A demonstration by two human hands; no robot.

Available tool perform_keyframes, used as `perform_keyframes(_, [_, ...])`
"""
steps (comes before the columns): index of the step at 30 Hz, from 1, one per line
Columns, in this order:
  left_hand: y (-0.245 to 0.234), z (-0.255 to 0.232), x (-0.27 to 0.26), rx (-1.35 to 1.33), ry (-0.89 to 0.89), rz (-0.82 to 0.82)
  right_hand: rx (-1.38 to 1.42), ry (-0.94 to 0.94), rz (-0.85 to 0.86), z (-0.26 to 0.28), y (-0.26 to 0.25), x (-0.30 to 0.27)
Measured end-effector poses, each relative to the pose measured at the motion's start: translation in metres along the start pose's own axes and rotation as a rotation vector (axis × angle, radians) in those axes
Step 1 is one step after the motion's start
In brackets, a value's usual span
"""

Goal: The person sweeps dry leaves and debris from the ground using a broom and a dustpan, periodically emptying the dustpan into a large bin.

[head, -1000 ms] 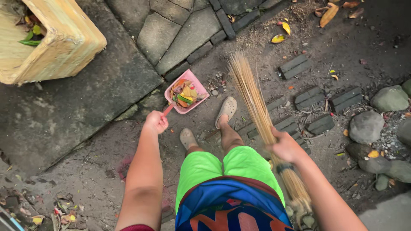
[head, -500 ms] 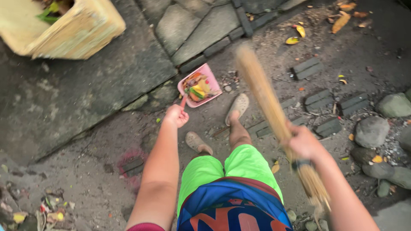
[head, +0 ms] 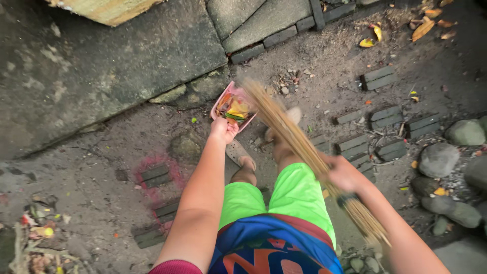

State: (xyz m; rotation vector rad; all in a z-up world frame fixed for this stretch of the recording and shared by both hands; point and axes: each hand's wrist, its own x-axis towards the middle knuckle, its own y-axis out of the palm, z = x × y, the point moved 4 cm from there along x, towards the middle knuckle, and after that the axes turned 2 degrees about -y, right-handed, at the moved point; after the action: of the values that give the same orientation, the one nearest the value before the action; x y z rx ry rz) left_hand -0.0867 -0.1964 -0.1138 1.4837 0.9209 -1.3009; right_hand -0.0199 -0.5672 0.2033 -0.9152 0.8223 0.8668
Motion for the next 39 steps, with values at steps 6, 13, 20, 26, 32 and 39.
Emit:
perform_keyframes(6, [-0.043,0.017,0.003,0.017,0.05,0.075,0.045,-0.169,-0.133,0.029,-0.02,-0.003])
perform_keyframes(13, [-0.113,0.04,-0.045,-0.082,0.041,0.068,-0.208,-0.203,0.032,0.09,-0.022,0.088])
perform_keyframes(20, [-0.145,0.045,-0.078,-0.077,-0.032,0.009,-0.325,-0.063,0.085,0.074,-0.038,0.048])
perform_keyframes(26, [-0.17,0.052,-0.089,-0.017,-0.038,0.01,-0.132,0.181,-0.059,0.0,-0.063,0.094])
perform_keyframes(32, [-0.212,0.057,-0.086,-0.009,0.001,0.059,-0.055,-0.024,-0.157,-0.037,-0.011,0.038])
perform_keyframes(39, [-0.239,0.062,-0.078,-0.044,0.01,0.118,1.138,-0.025,0.163,-0.034,0.049,0.067])
